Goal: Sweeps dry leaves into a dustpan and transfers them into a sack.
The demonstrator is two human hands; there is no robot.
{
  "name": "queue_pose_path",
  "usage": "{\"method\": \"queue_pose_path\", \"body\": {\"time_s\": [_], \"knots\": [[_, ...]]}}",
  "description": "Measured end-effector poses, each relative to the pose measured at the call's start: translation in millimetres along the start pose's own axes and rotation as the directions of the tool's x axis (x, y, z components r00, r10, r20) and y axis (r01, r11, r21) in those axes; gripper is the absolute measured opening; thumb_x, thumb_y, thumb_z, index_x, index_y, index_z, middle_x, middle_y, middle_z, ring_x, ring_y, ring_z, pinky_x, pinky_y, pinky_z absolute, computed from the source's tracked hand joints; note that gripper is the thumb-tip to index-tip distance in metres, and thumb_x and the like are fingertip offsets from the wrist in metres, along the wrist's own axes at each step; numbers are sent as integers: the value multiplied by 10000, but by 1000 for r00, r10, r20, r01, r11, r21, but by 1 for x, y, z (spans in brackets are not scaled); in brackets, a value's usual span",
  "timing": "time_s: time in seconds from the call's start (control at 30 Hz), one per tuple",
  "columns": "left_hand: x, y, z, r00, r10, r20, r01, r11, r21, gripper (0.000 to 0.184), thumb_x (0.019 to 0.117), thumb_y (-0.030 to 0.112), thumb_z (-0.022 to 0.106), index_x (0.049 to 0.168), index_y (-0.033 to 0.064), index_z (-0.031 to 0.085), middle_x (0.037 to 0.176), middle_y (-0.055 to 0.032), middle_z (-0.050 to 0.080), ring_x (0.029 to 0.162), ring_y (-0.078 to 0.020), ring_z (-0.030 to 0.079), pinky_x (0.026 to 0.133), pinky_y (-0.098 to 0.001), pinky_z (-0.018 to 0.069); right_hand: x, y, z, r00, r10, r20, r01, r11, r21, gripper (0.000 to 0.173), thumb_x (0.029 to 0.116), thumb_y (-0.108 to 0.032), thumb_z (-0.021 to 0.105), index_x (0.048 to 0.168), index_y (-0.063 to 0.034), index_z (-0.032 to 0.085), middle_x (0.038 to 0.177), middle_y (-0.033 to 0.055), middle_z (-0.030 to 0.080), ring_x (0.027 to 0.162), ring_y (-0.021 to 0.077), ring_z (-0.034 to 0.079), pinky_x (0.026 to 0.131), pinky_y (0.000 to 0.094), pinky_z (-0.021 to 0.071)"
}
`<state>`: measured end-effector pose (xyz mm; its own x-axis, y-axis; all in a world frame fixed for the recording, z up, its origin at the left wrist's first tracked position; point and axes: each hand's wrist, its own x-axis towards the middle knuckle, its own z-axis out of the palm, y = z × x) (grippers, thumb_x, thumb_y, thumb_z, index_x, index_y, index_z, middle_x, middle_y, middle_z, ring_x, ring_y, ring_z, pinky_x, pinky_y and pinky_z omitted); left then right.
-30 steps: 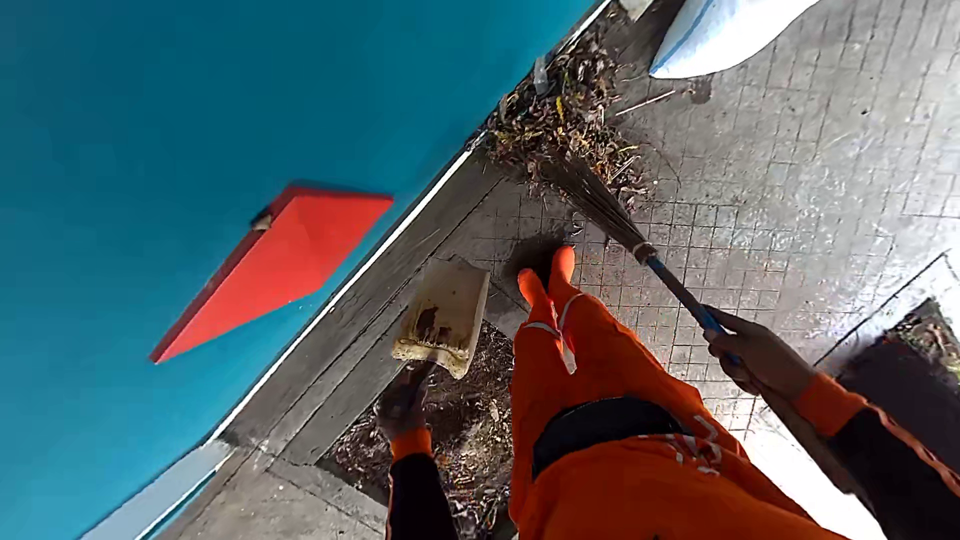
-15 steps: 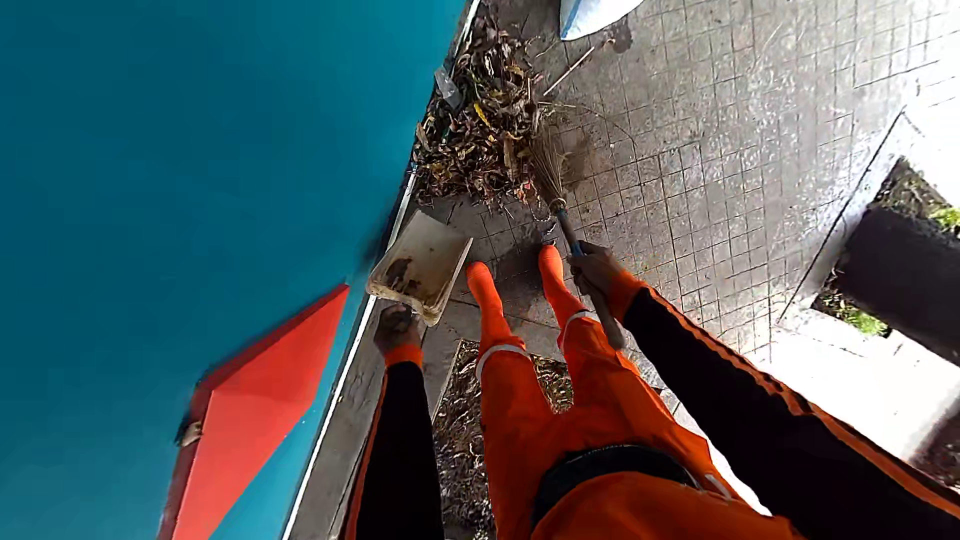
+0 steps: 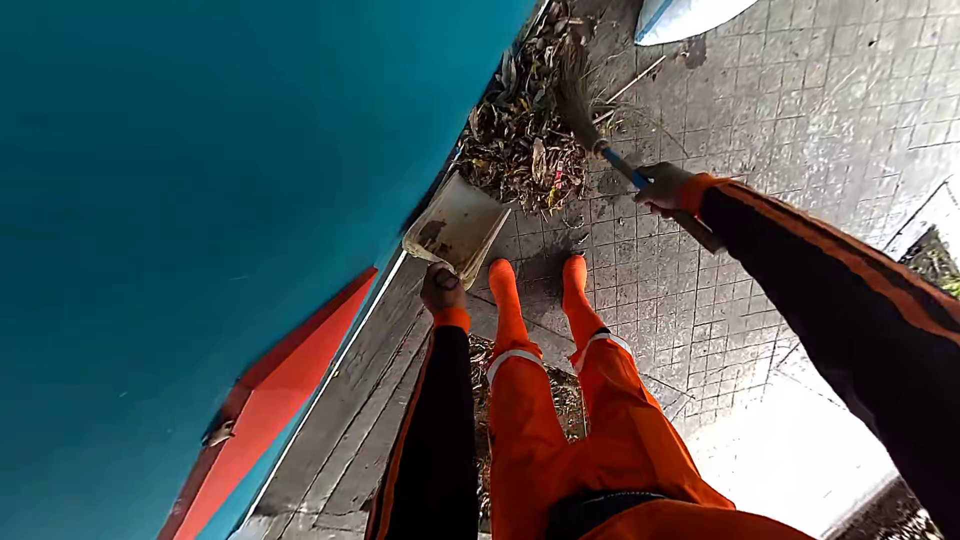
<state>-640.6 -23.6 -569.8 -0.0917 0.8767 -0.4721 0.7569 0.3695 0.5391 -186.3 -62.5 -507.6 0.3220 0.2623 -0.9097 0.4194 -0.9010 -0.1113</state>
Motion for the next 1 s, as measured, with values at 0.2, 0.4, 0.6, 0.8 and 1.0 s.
{"method": "queue_pose_path", "body": {"time_s": [0.2, 0.4, 0.6, 0.8, 1.0], "knots": [[17, 28, 31, 999, -37, -20, 37, 999, -31, 388, 788, 19, 824, 1151, 8, 687, 1120, -184, 725, 1056, -312, 699, 956, -522, 536, -51, 11, 41, 963, -8, 269, 31, 996, -82, 716, 962, -129, 700, 1587, -280, 384, 760, 178, 616, 429, 212, 552, 408, 374, 520], [19, 36, 32, 999, -38, -13, 38, 999, -27, 349, 787, 4, 809, 1111, 2, 681, 1089, -186, 720, 1026, -316, 696, 933, -528, 535, -111, -14, 96, 881, -41, 471, 163, 961, -222, 604, 981, -119, 661, 1532, -203, 430, 882, 180, 643, 573, 237, 614, 552, 408, 550], [14, 18, 33, 1000, -3, -23, 1, 997, -73, 394, 786, 26, 829, 1145, -5, 670, 1119, -198, 715, 1063, -324, 690, 965, -521, 530, -172, 13, 74, 827, -40, 561, 220, 941, -257, 739, 972, -111, 666, 1613, -237, 319, 1020, 204, 644, 633, 268, 641, 576, 453, 566], [13, -5, 22, 1000, -13, 23, 15, 993, -116, 526, 808, 192, 882, 1226, -21, 643, 1128, -211, 710, 1055, -311, 692, 980, -503, 532, -228, 35, -16, 955, 9, 296, 85, 949, -303, 766, 995, -133, 667, 1644, -259, 280, 897, 188, 652, 552, 239, 603, 516, 436, 545], [12, -36, 28, 1000, 30, -6, -30, 989, -143, 445, 830, 164, 855, 1185, -33, 672, 1114, -194, 717, 1037, -274, 697, 972, -458, 542, -107, 3, 6, 988, -153, 8, 152, 968, -202, 655, 954, -74, 675, 1556, -161, 432, 853, 253, 657, 560, 342, 619, 539, 546, 546]]}}
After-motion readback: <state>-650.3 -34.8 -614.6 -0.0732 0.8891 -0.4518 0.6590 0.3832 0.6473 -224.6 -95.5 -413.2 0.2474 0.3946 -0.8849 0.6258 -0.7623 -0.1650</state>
